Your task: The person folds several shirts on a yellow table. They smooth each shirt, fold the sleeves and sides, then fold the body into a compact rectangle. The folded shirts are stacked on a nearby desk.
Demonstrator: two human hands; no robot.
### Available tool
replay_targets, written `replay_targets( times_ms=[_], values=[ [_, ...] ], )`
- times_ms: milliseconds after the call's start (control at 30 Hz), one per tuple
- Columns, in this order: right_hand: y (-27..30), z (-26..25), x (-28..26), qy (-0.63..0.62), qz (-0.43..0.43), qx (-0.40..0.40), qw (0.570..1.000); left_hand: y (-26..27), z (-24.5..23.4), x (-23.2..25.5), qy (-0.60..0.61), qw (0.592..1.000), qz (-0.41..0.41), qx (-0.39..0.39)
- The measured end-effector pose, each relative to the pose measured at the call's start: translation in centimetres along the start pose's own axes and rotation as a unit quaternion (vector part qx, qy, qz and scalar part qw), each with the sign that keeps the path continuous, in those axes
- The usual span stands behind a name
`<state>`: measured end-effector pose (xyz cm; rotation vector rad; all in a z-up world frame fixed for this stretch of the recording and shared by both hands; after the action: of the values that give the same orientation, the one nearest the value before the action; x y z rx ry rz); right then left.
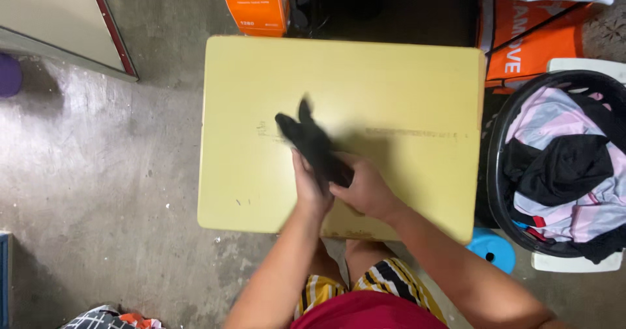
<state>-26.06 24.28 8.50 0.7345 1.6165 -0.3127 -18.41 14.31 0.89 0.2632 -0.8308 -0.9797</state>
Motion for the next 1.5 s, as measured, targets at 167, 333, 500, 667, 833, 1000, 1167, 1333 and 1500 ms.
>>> replay_targets(
  times_ms=[167, 333, 500, 667, 833, 1000, 1167, 1333, 1500],
  values=[
    [0.3, -1.6, -1.3, 0.377, -0.169, 0.056, 0.909, -2.1, 3.2, 1.2, 0.104, 0.977, -0.188, 0.004],
    [1.9, -2.5, 5.9, 0.432, -0.142, -0.026, 0.890, -2.8, -0.9, -1.8, -0.101, 0.971, -0.212, 0.034],
    [6.4, -3.5, 10.3, 0.352, -0.079, -0.008, 0.932, 0.5, -6.5, -4.5, -0.391, 0.905, -0.047, 0.160],
    [2.8, -8.0, 13.1, 0.293, 0.034, 0.223, 0.929, 1.0, -4.9, -5.5, -0.468, 0.865, 0.092, 0.158],
    [1.8, -8.9, 15.6, 0.258, 0.077, 0.243, 0.932, 1.2, -2.7, -5.5, -0.560, 0.789, 0.196, 0.159],
    [7.2, -9.3, 15.0, 0.334, -0.088, 0.301, 0.889, 3.9, -3.7, -6.0, -0.608, 0.767, 0.149, 0.141],
    [3.4, -10.8, 17.5, 0.209, 0.133, 0.239, 0.939, 1.1, -2.6, -5.7, -0.664, 0.699, 0.221, 0.148],
    [0.5, -11.6, 17.7, 0.135, 0.048, 0.310, 0.940, -0.3, -0.2, -5.8, -0.673, 0.680, 0.247, 0.152],
    [5.9, -10.4, 18.5, 0.184, 0.220, 0.206, 0.936, 4.4, -0.3, -6.6, -0.706, 0.669, 0.110, 0.206]
  ],
)
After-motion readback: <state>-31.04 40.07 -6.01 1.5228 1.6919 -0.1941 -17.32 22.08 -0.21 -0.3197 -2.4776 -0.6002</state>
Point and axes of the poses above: each hand's wrist, its own y-axis away from the middle knuckle, its own z-axis out of the palm, x = y × z, the point moved 3 cm from there along -y, towards the middle knuckle, and after that the axes turned 7 degrees about x, right-handed, at the moved point
